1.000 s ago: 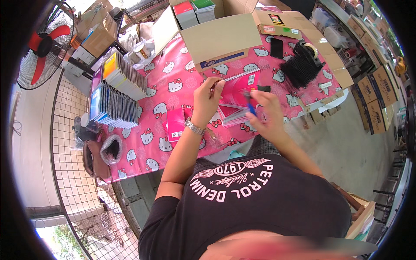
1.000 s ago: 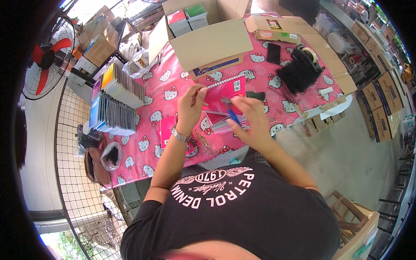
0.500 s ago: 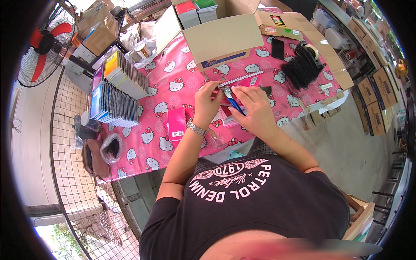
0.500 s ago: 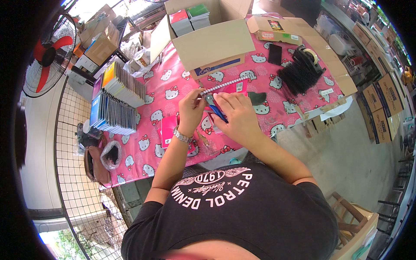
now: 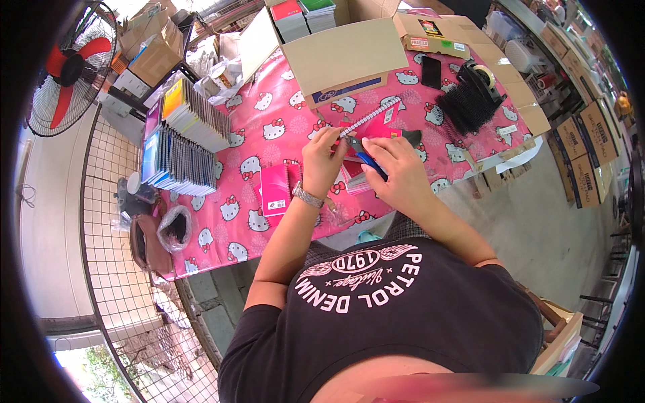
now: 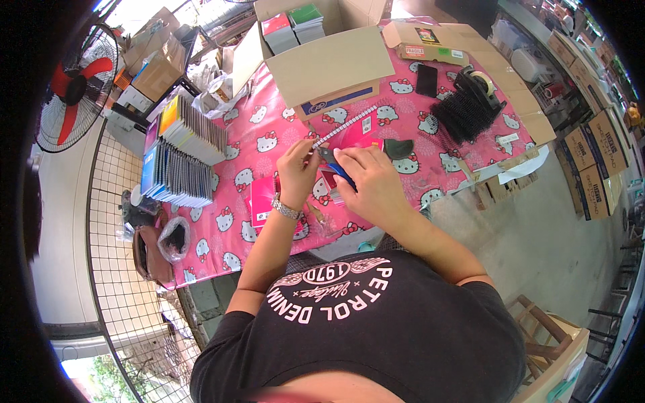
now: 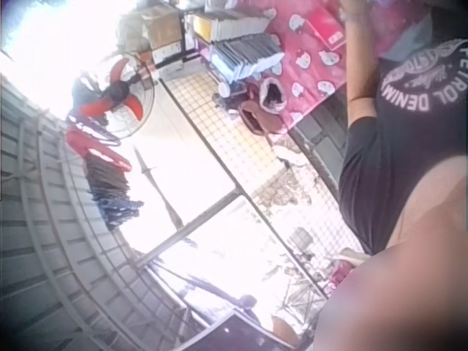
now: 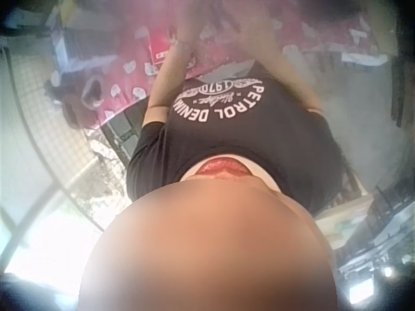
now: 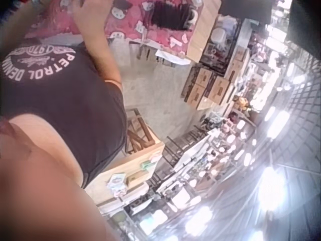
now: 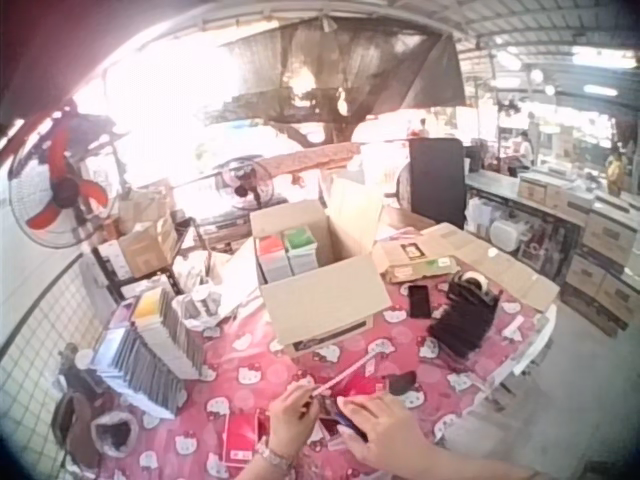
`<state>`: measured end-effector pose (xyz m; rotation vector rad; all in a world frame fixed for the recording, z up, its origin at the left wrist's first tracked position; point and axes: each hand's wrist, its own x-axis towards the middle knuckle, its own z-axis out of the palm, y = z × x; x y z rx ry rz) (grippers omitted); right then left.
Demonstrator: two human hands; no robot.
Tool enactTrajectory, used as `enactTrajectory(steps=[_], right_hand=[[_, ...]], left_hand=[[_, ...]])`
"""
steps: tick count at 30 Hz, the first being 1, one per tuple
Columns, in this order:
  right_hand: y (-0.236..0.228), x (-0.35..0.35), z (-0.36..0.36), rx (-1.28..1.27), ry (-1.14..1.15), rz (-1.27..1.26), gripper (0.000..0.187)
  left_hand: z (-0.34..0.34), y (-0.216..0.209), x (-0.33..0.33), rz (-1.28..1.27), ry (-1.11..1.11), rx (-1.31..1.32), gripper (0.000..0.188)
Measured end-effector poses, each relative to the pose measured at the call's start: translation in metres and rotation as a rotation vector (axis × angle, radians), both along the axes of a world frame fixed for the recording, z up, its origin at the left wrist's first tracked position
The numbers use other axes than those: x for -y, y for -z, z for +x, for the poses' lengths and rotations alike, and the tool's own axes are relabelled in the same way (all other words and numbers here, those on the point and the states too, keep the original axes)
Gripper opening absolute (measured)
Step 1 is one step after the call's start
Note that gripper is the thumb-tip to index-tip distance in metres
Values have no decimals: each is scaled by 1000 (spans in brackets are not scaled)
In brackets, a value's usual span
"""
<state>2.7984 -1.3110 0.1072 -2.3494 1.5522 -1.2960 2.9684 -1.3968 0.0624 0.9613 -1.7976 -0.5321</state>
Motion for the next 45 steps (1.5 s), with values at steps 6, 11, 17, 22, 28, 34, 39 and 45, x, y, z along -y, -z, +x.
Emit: enactTrajectory(steps=[6, 11, 17, 22, 28, 34, 39, 45], right_hand=[[10, 2, -18, 1115, -411, 993, 32], [29, -4, -26, 952, -270, 566, 36], [150, -8, -124, 416, 259, 600, 44], [214, -2, -131, -174, 272, 396, 43], [206, 96, -212, -131, 655, 260, 33], [220, 112, -213, -555, 591, 458, 31], [215, 117, -238, -235, 462, 282, 30], [186, 129, -255, 618, 216, 625, 33]], left_hand=[[0, -1, -12, -121, -44, 62, 26], [35, 13, -13, 11, -137, -179, 21], [137, 46, -55, 451, -442, -644, 21], [184, 112, -89, 390, -713, 69, 25], [138, 66, -56, 32, -623, 453, 30], [6, -7, -30, -337, 95, 462, 30], [-16, -7, -18, -419, 243, 779, 27], [-8, -42, -5, -338, 369, 687, 19]])
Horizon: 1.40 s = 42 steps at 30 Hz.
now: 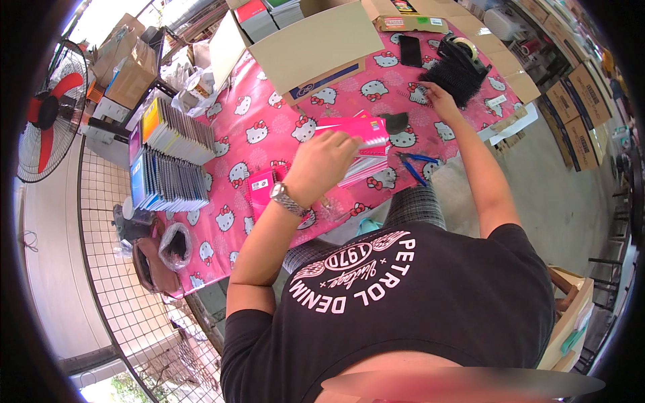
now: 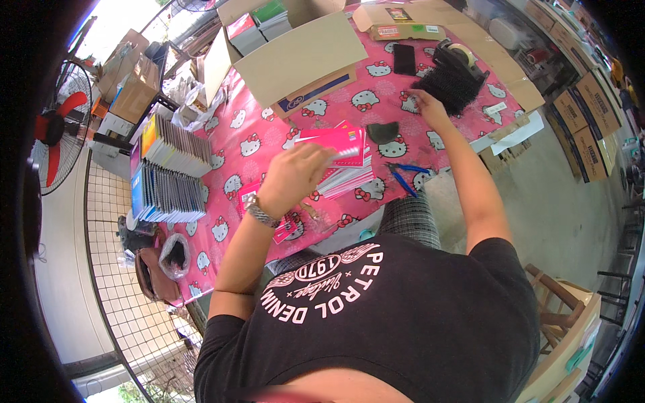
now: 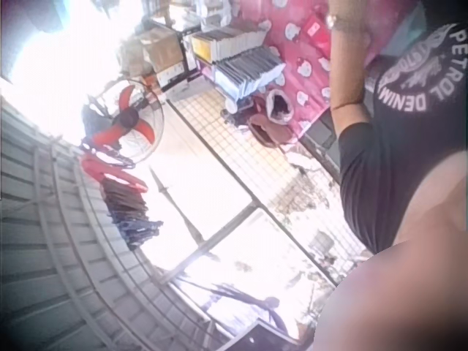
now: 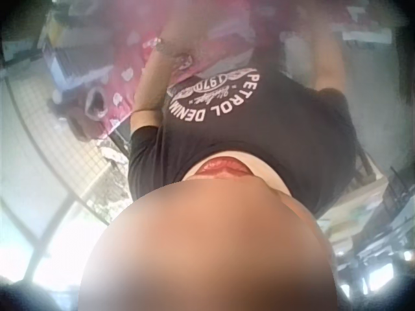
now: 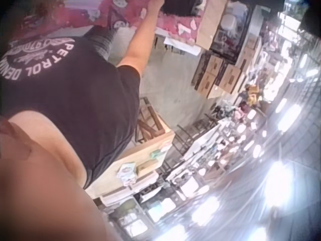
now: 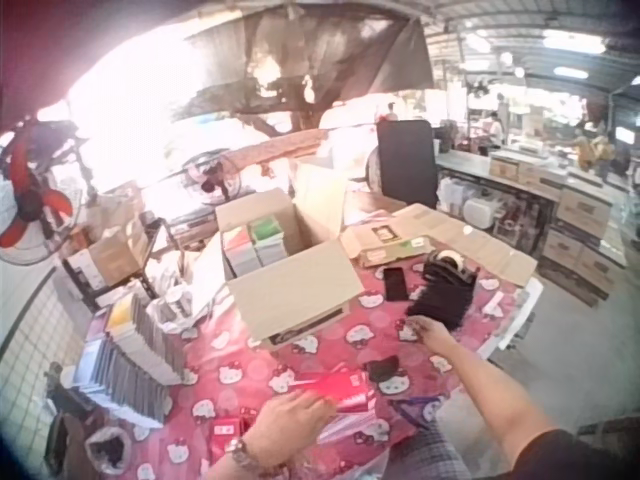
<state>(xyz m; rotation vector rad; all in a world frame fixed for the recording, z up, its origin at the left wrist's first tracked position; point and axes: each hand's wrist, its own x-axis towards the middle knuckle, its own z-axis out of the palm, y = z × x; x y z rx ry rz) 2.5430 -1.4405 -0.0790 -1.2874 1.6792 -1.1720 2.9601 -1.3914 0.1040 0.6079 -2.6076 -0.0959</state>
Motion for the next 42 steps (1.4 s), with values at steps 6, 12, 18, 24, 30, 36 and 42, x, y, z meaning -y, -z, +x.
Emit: enactTrajectory(steps=[6, 12, 18, 24, 30, 36, 42], right_hand=[[-8, 19, 14, -155, -55, -19, 36], [-10, 10, 14, -113, -23, 46, 31], [-100, -17, 64, 96, -24, -10, 31], [-168, -122, 190, 280, -149, -322, 46], [-163, -146, 223, 136, -186, -212, 48], [-187, -117, 191, -119, -186, -392, 30], [-182, -104, 193, -283, -211, -484, 25]], left_hand=[[-11, -12, 5, -35, -157, -81, 21], [-20, 9, -4, -29, -234, -191, 23], [-14, 6, 2, -119, -225, -179, 23], [-24, 8, -6, -92, -329, -180, 22], [-33, 8, -8, -152, -345, -186, 21], [-18, 16, 1, -251, -353, -217, 21], [-19, 10, 0, -198, -376, -176, 20]])
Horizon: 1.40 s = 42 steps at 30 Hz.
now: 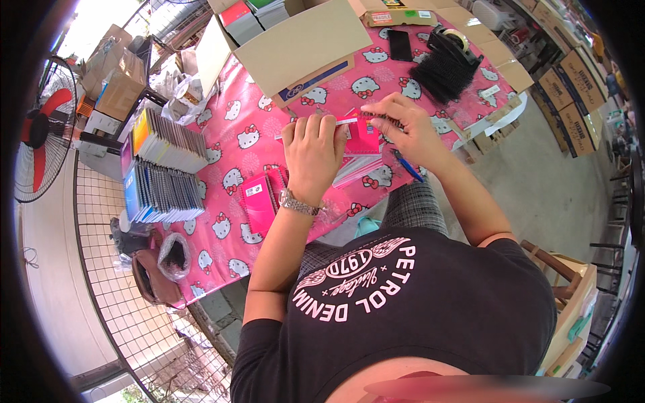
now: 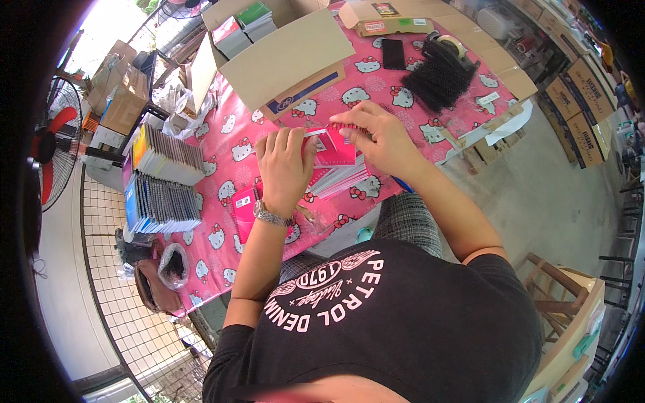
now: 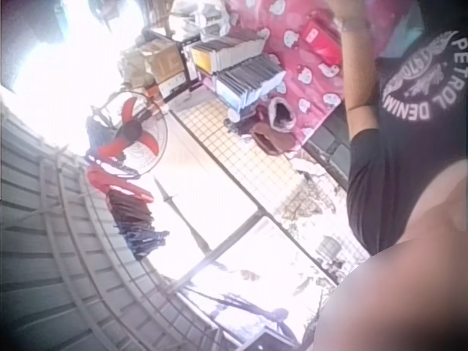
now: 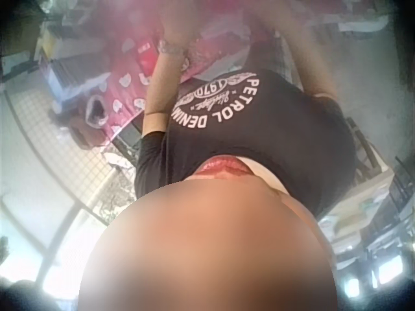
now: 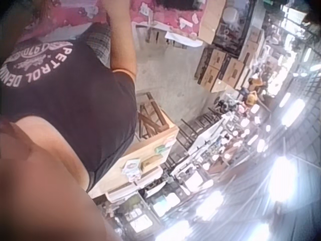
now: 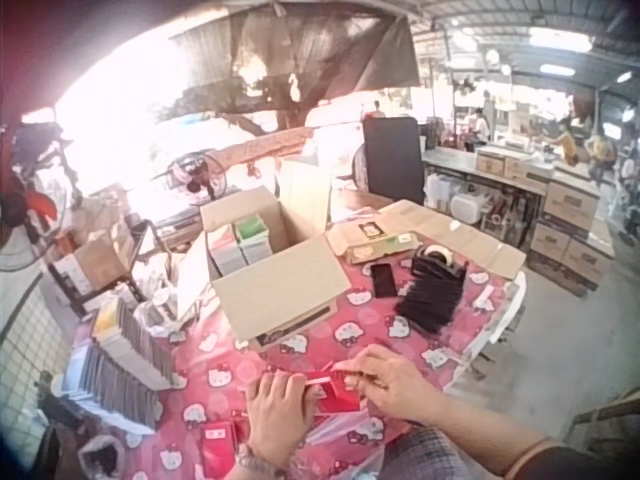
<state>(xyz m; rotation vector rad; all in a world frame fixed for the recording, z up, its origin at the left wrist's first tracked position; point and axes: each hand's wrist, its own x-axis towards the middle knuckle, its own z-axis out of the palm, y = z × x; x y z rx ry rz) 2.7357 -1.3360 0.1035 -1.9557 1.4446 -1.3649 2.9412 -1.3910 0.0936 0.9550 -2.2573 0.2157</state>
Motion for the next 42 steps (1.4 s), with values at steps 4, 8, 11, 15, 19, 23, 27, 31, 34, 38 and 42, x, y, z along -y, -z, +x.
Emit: enactTrajectory(steps=[4, 8, 11, 15, 19, 23, 27, 31, 34, 38, 42], right_hand=[[-2, 5, 0, -38, 19, -17, 28], [2, 9, -1, -149, -6, -138, 28], [3, 9, -2, -144, -38, -125, 30], [0, 9, -5, -120, -131, -123, 26], [-12, 6, -6, -12, -164, 168, 24], [-21, 5, -9, -110, -222, 89, 34], [-48, 17, -13, 34, -280, 599, 38], [69, 76, -80, 342, 169, 449, 31], [164, 79, -81, -306, 382, 526, 40], [205, 51, -37, -548, 590, 363, 51], [197, 76, -54, -583, 497, 381, 54]], left_hand=[[1, 1, -3, 29, -4, 1, 20], [0, -1, -4, 41, -2, 2, 20], [0, -4, -7, 63, -12, 9, 20], [-1, -2, -7, 71, -14, -3, 22], [-4, -3, -6, 41, 16, -2, 26], [-14, -6, -10, 12, 94, 15, 29], [-9, -5, -11, 44, 94, 60, 27], [-11, -14, -17, 115, 153, 44, 25], [-6, -13, -16, 139, 175, 37, 24], [1, -6, -12, 218, 201, 16, 25], [-3, -8, -18, 38, -7, 56, 30]])
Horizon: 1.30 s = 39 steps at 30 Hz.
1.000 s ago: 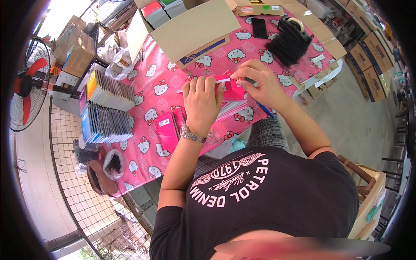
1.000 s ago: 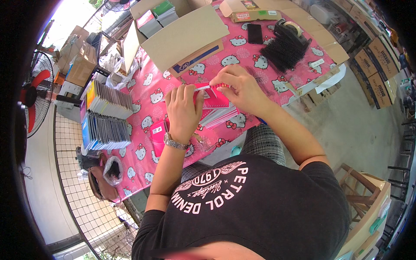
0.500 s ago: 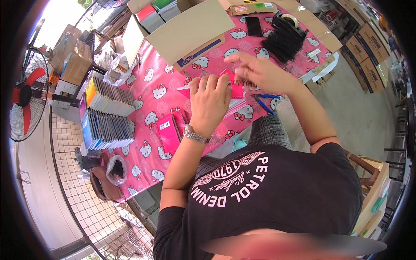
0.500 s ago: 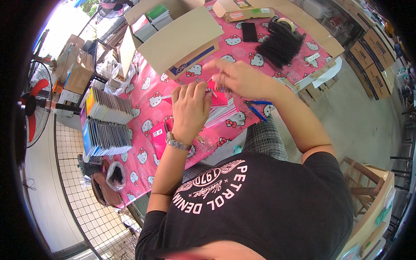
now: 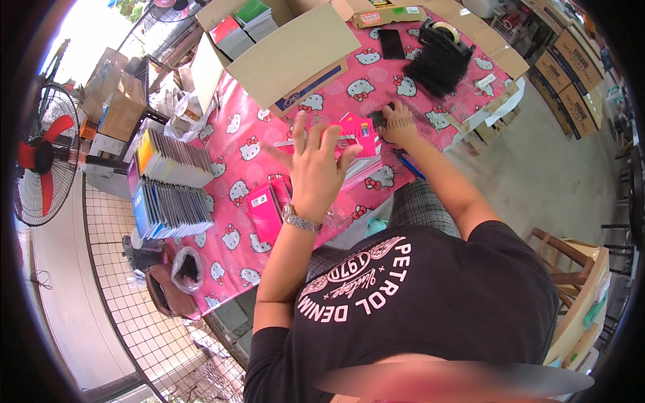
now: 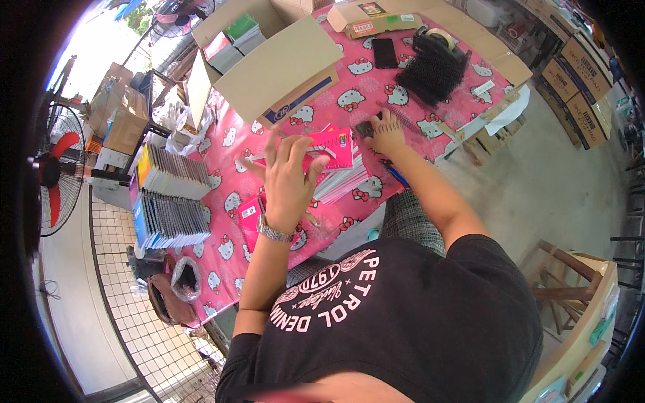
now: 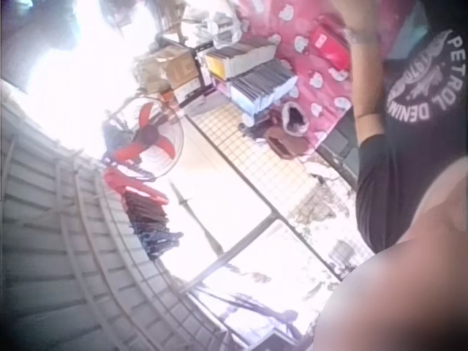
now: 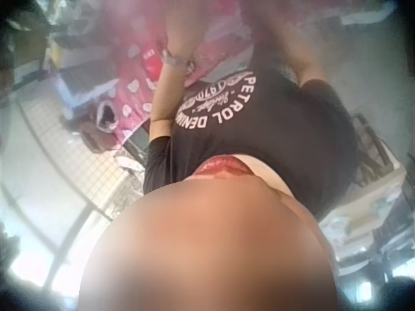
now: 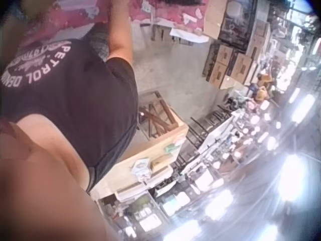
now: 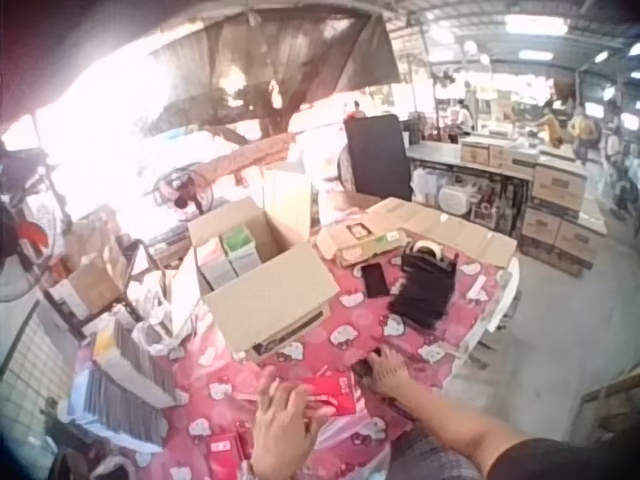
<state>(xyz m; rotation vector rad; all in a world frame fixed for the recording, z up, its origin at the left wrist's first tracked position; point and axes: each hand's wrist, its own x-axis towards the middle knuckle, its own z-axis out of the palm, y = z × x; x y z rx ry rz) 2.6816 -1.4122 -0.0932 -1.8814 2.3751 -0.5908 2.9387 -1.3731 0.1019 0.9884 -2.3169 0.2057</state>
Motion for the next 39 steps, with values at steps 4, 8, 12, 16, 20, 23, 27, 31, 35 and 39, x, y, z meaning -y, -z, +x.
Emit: enactTrajectory(steps=[4, 8, 12, 16, 20, 23, 27, 31, 35, 39], right_hand=[[-109, 23, -28, 713, -274, 60, 43], [-193, -3, -10, 1298, -994, 337, 55], [-216, -5, -9, 1078, -1017, 503, 57], [-230, -10, -1, 999, -982, 472, 61], [-226, -7, 2, 1183, -1155, 414, 55], [-226, -4, 2, 1002, -1094, 428, 50], [-233, -1, 5, 852, -982, 408, 49], [-226, -2, 13, 901, -970, 422, 51], [-225, -4, 18, 1155, -1153, 390, 49], [-226, 10, 17, 931, -1076, 358, 49]], left_hand=[[8, 10, 5, 35, -61, -101, 34], [7, 16, 12, 132, 7, -140, 36], [2, 10, 14, 133, 0, -146, 39], [5, 11, 19, 133, 19, -180, 42], [11, 10, 15, 162, 26, -162, 41], [9, 8, 19, 159, 38, -180, 42], [9, 7, 17, 177, 22, -190, 45], [11, 8, 15, 194, 28, -190, 48], [10, 8, 19, 173, 36, -207, 48], [12, 1, 19, 221, 42, -216, 44]])
